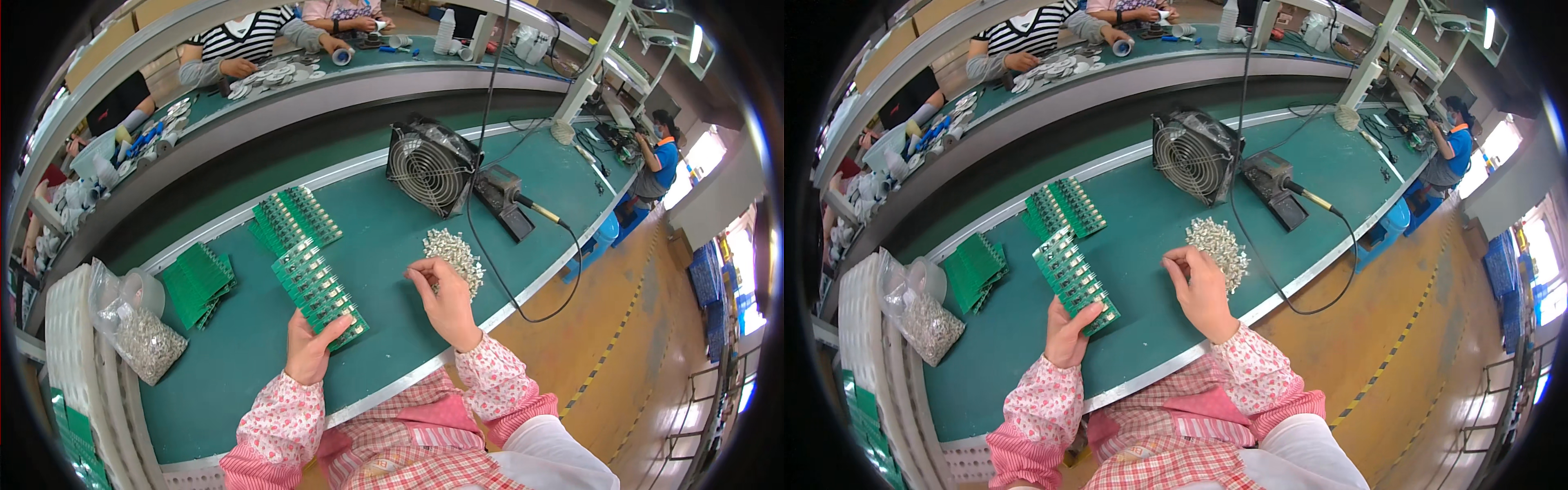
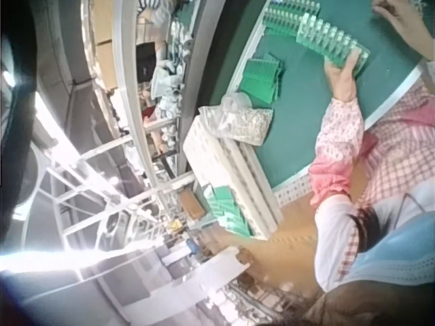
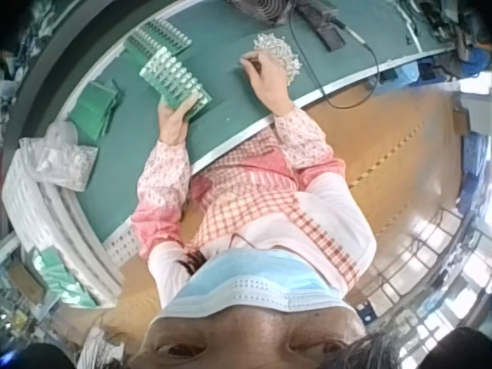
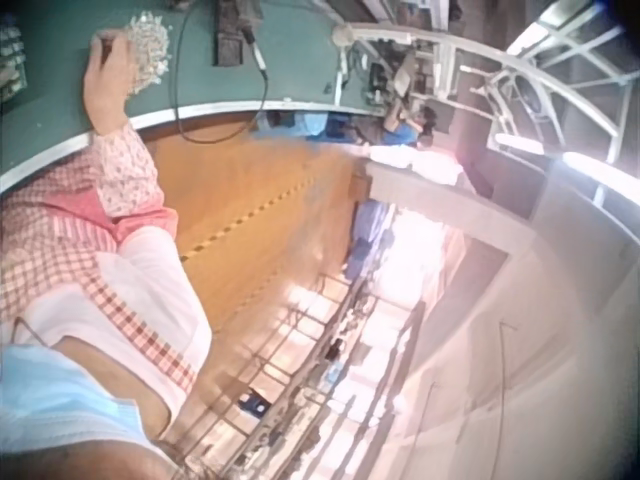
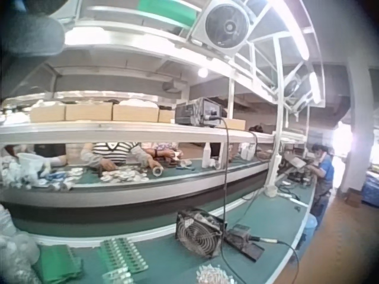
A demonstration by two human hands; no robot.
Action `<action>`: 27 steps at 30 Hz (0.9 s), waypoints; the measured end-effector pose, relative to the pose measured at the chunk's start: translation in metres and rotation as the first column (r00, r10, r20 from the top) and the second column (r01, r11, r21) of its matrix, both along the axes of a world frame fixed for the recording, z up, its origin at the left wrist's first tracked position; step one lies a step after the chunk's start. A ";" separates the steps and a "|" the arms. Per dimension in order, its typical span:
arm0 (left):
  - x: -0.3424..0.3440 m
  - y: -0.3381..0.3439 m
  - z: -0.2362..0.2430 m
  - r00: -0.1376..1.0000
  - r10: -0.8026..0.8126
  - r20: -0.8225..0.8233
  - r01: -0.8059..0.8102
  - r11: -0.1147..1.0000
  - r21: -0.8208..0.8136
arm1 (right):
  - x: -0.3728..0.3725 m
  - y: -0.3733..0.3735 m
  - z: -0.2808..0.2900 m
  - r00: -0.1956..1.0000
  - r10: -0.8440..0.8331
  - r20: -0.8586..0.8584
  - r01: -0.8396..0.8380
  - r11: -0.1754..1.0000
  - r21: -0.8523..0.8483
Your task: The person inserts small electronic components into green circuit board strips by hand and solders the components using a soldering iron and solder wire.
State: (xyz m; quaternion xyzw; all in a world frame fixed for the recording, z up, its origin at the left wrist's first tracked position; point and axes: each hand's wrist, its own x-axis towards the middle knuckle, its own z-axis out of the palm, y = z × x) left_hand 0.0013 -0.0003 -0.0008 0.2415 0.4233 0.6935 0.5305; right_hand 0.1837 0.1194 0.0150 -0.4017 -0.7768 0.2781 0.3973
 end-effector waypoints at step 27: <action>0.004 0.003 0.000 0.973 0.080 -0.216 -0.077 0.997 0.026 | -0.020 -0.036 0.005 0.880 0.171 -0.443 -0.444 0.626 -0.641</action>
